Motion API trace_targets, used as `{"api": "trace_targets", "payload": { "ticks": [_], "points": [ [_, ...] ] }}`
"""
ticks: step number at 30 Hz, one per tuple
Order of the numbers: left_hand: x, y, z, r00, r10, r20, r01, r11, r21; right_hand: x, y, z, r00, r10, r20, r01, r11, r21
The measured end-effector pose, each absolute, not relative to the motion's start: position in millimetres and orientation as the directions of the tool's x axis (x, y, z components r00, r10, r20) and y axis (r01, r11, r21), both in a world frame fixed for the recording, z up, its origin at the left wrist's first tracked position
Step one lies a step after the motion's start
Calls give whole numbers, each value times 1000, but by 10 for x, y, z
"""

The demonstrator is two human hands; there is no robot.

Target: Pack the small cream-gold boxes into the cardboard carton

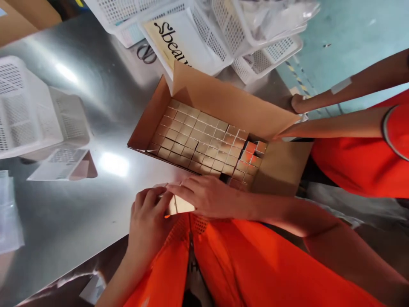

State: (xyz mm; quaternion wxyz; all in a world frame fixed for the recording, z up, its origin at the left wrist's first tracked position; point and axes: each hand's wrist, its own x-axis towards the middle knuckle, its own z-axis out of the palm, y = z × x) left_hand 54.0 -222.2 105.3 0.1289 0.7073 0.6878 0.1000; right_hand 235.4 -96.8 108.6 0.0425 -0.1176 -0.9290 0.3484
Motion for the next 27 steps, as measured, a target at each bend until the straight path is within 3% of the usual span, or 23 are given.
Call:
{"api": "trace_targets", "payload": {
  "ticks": [2, 7, 10, 13, 16, 22, 27],
  "points": [
    [503, -2237, 1105, 66, 998, -21, 932, -54, 359, 2501, -861, 1194, -948, 317, 1, 226, 678, -699],
    [315, -2487, 786, 20, 996, -85, 924, 14, 381, 3353, -524, 1438, -616, 787, 41, 559, 473, -681],
    [203, -2667, 409, -107, 978, -177, 925, 163, 344, 3765, -482, 1180, -396, 911, -114, 705, 222, -673],
    [98, -2797, 38, -198, 931, -306, 903, 295, 312, 3937, -612, 693, -260, 909, -326, 752, -22, -659],
    [15, -2887, -236, -215, 892, -398, 890, 347, 296, 3947, -782, 308, -241, 876, -418, 783, -79, -617],
    [-30, -2998, -451, -178, 854, -488, 903, 339, 264, 3830, -885, 198, -434, 751, -497, 854, 168, -493],
    [26, -3005, -437, -199, 844, -497, 912, 346, 222, 3618, -923, 217, -449, 656, -607, 893, 295, -341]
  ]
}}
